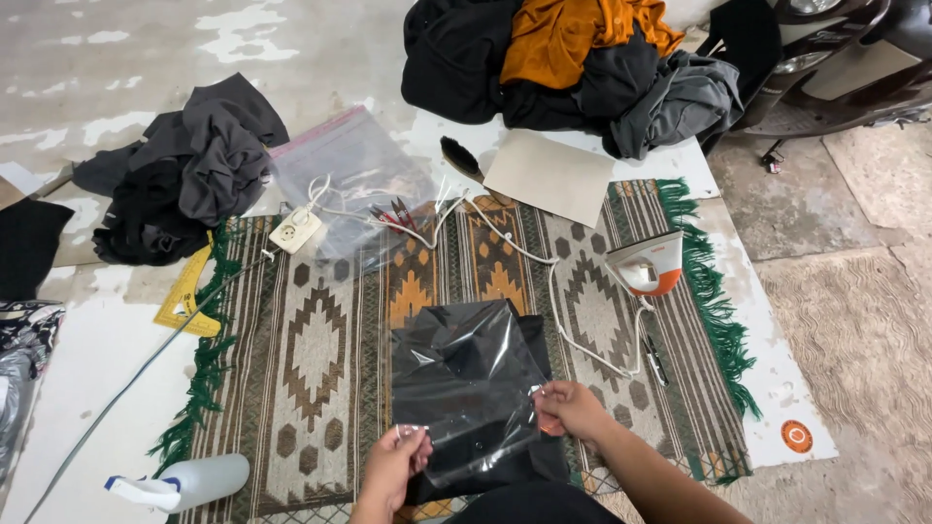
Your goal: Ironing a black shirt and folding it into a plastic bag for packaging.
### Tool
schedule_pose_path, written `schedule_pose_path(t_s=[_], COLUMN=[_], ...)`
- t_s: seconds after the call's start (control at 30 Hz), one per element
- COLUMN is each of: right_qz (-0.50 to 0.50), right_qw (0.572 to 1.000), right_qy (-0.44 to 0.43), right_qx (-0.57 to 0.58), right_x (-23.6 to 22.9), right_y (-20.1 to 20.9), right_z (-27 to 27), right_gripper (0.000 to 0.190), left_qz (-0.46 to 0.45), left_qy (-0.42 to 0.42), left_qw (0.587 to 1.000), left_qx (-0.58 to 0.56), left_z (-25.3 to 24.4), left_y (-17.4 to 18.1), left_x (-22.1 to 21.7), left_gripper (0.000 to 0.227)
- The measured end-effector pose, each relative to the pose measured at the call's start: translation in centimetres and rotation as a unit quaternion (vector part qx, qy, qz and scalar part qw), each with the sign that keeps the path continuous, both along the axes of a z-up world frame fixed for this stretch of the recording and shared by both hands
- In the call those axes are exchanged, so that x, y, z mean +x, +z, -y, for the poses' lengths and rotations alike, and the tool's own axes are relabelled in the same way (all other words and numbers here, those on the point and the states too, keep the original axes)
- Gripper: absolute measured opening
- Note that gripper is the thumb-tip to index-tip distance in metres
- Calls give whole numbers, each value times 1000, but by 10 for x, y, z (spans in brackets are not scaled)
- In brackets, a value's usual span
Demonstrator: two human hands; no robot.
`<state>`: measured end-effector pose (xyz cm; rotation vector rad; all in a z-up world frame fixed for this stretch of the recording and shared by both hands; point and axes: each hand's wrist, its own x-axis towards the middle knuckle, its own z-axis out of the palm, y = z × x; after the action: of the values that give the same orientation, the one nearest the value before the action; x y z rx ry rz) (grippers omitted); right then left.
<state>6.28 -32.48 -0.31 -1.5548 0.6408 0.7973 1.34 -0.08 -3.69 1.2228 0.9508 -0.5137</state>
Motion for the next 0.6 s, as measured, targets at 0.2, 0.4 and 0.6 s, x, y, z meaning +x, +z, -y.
schedule_pose_path(t_s=[0.2, 0.4, 0.6], right_qz=[98, 244, 192], right_qw=[995, 959, 970], right_qy=[-16, -84, -94], right_qx=[2, 114, 114], right_x=[43, 40, 29], right_y=[57, -18, -24], right_z=[-19, -4, -10], right_gripper=[23, 40, 70], left_qz=[189, 313, 171], left_qy=[50, 32, 77], left_qw=[981, 948, 982], left_qx=[16, 50, 7], left_z=[-6, -8, -11], left_y=[26, 23, -23], left_x=[48, 36, 19], left_gripper=[9, 19, 26])
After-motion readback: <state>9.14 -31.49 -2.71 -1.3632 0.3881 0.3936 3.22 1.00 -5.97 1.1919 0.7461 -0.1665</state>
